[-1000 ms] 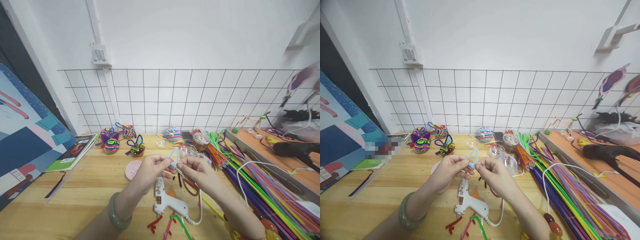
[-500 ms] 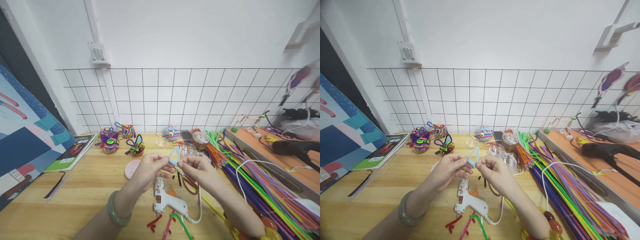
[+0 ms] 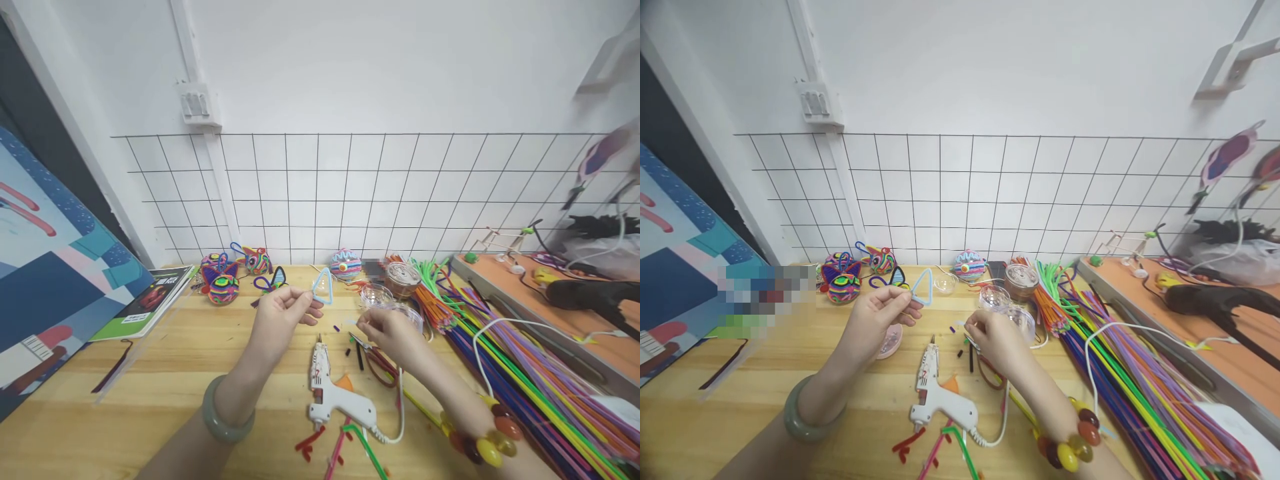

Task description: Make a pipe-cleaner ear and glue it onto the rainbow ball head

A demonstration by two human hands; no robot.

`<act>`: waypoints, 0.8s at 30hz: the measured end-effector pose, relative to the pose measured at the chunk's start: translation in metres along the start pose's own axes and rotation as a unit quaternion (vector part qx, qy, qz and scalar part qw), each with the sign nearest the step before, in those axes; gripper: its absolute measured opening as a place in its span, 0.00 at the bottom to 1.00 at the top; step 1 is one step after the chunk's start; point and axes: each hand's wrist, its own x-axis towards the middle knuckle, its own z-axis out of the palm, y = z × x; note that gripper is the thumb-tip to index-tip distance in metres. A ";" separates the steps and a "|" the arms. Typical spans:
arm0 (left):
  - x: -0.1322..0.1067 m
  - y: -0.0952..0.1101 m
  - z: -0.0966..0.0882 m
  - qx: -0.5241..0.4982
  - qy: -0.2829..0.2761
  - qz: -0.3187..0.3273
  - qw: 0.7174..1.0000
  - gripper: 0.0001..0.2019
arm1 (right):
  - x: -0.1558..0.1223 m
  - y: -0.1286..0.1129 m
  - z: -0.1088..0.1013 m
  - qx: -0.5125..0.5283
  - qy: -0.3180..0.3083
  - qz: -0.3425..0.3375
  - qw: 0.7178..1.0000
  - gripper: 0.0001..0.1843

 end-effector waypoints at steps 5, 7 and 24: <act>0.000 0.000 0.000 -0.011 -0.005 0.006 1.000 0.08 | -0.003 -0.008 0.021 -0.067 -0.021 -0.026 0.997 0.09; 0.001 0.000 -0.001 -0.021 0.000 0.014 1.000 0.07 | -0.011 -0.020 0.024 -0.077 -0.047 -0.041 0.995 0.10; 0.008 0.006 -0.014 -0.116 0.047 0.038 0.991 0.07 | -0.036 -0.045 0.050 -0.153 -0.212 -0.028 0.965 0.19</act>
